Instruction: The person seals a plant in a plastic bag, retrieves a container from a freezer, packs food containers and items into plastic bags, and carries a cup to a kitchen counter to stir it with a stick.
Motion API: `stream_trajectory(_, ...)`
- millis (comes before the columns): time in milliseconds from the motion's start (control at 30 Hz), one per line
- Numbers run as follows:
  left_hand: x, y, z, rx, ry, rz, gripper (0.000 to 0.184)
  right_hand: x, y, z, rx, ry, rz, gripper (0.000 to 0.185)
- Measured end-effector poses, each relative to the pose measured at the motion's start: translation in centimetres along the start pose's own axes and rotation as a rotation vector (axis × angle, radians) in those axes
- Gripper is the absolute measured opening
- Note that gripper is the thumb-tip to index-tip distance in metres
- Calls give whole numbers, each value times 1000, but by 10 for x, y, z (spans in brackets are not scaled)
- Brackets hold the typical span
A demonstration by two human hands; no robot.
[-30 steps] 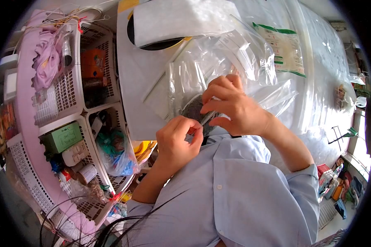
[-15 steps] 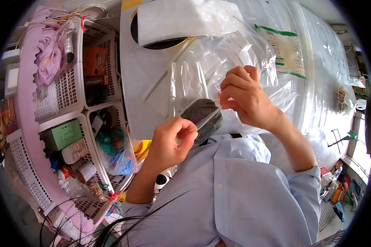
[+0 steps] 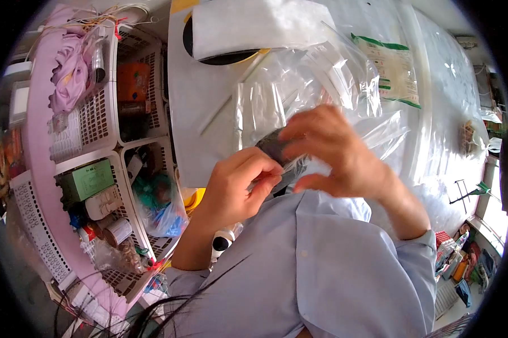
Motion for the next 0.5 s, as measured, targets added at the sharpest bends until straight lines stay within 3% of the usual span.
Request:
stream_trajectory(167,-11,1,-15,-199,-187,-107,16,5,-18,0,-69,-38,-61,21)
stream_trajectory(500,-1,18,-8,-127,-23,-90,10,14,6,-4,-90,-185,-93,17)
Point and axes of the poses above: each hand's wrist, its own x-axis away from the middle knuckle, its own y-axis out of the back of the hand, z = x × y, the point moved 4 cm from there along -x, towards the middle knuckle
